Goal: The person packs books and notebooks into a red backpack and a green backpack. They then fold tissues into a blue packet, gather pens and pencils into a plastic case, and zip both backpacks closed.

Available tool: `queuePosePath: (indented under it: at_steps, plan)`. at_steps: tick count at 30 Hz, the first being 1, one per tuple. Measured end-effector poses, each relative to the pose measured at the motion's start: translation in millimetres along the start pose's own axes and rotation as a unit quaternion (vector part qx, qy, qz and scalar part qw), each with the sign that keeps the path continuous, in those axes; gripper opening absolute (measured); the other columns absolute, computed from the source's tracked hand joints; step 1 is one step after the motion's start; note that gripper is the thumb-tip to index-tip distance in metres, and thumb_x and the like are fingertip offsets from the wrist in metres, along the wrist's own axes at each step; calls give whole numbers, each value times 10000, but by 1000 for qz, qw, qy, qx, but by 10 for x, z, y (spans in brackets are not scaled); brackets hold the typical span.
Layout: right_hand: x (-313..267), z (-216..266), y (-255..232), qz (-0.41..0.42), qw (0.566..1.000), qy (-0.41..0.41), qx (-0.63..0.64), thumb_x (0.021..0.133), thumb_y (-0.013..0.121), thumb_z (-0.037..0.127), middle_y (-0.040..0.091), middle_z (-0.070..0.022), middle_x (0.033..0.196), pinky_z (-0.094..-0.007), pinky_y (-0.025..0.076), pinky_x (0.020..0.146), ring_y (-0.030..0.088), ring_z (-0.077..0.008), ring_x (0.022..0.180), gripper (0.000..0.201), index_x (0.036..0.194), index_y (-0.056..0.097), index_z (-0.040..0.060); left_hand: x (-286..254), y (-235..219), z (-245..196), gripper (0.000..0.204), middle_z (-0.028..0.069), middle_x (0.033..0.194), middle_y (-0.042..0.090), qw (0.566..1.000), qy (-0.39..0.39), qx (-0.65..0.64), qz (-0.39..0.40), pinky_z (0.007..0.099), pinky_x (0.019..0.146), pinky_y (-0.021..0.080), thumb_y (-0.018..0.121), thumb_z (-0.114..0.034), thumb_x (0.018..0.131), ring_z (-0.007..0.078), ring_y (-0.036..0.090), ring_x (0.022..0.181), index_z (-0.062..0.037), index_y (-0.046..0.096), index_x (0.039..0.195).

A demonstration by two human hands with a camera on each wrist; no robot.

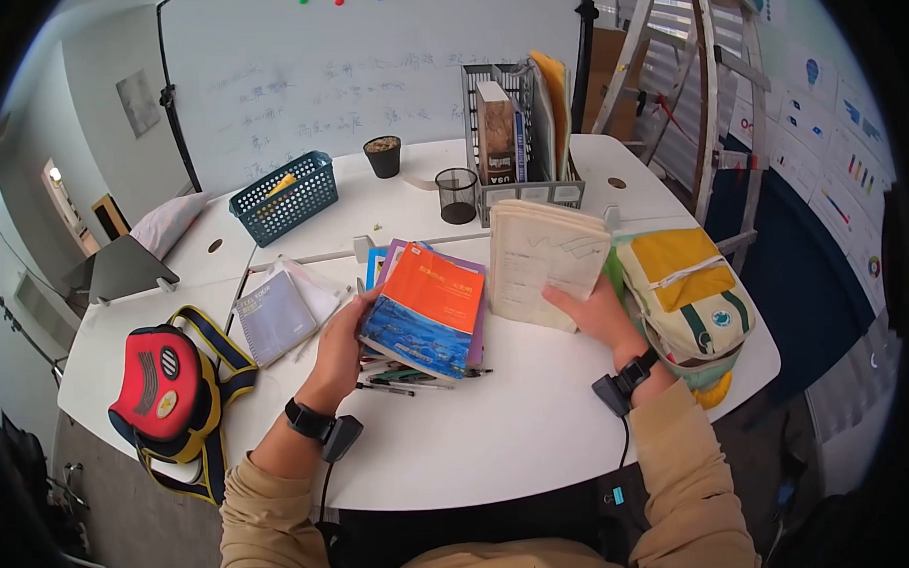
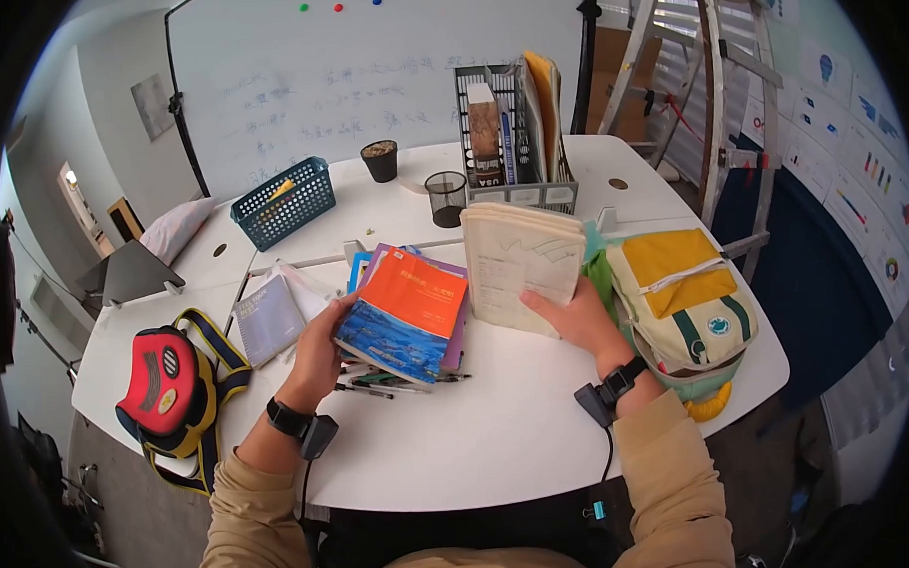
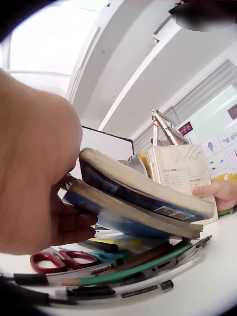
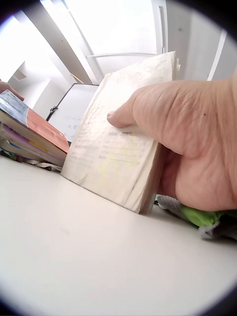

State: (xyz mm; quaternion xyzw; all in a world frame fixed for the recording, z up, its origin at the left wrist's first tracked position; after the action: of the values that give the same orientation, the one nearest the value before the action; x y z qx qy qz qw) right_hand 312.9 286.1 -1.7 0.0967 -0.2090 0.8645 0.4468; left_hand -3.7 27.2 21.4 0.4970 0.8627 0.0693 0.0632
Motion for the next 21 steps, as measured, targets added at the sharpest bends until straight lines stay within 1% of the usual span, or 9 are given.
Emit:
queuePosePath:
  at_steps: [2,3,6,9,12,14,17,20,21]
  plan:
    - [-8,19,-2,-6,1000,2,-10,1028,898,199,832,-153,1373,-392,599,1092,775,-239,1262,461,1413,773,-21,20,-82,40,545,116,1535,702,990,104,86,38,334,1206,498,445,-318,1271,152,647,1396,29,581,1669]
    - [-7,40,-2,-9,1000,-1,-10,1028,897,194,834,-153,1367,-392,600,1089,777,-239,1258,453,1407,775,-21,33,-92,84,484,105,1513,702,992,98,81,26,305,1181,502,482,-190,1257,136,644,1376,25,575,1681]
    - [-27,75,10,-16,1000,-8,-9,1030,892,179,841,-154,1350,-391,605,1079,784,-237,1244,430,1393,781,-24,67,-184,84,503,149,1486,725,994,89,61,-18,297,1095,580,525,-53,1216,166,712,1315,11,511,1715]
    - [-21,51,17,-28,1000,-11,-3,1035,883,164,846,-153,1336,-385,610,1066,790,-232,1227,415,1387,781,-31,-30,-176,-89,543,197,1438,752,995,88,33,-43,307,973,654,546,-15,1193,208,782,1220,-8,439,1726]
    - [-22,33,22,-38,999,4,11,1039,875,149,848,-155,1325,-374,612,1054,791,-220,1216,402,1377,779,-47,21,-259,-30,585,227,1392,771,992,102,20,-66,320,888,687,554,-4,1183,238,817,1152,-36,358,1733]
    - [-12,7,2,-46,999,14,20,1042,871,138,848,-154,1317,-365,611,1048,788,-210,1212,388,1361,779,-62,43,-293,17,588,222,1397,768,990,103,1,-98,325,923,679,562,-17,1184,230,805,1177,-26,346,1730]
    - [-18,60,0,-85,995,-11,47,1044,870,130,842,-144,1304,-362,614,1040,784,-203,1197,382,1350,774,-78,55,-326,49,617,211,1427,756,985,121,-13,-122,339,1009,652,571,-32,1186,218,775,1241,-12,308,1744]
    - [-1,25,-22,-134,987,-34,84,1052,857,100,809,-137,1361,-356,598,1077,759,-202,1237,431,1427,730,-69,81,-374,51,645,200,1486,730,975,178,-36,-125,350,1111,607,576,-51,1191,205,729,1329,-1,281,1762]
    - [4,-8,-31,-139,983,-20,118,1058,848,93,787,-140,1398,-359,590,1097,747,-209,1265,469,1472,695,-64,93,-390,38,652,196,1509,720,971,201,-46,-123,354,1144,589,577,-57,1192,200,712,1359,3,276,1767]
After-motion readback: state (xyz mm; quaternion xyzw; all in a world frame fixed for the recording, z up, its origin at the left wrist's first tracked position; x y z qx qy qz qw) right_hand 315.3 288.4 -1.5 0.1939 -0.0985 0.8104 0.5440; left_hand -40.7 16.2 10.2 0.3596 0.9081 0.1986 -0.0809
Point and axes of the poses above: each hand's wrist, its own x-axis towards the middle knuckle, its own y-axis out of the palm, z = x × y, the point moved 2 cm from there along x, towards the middle knuckle
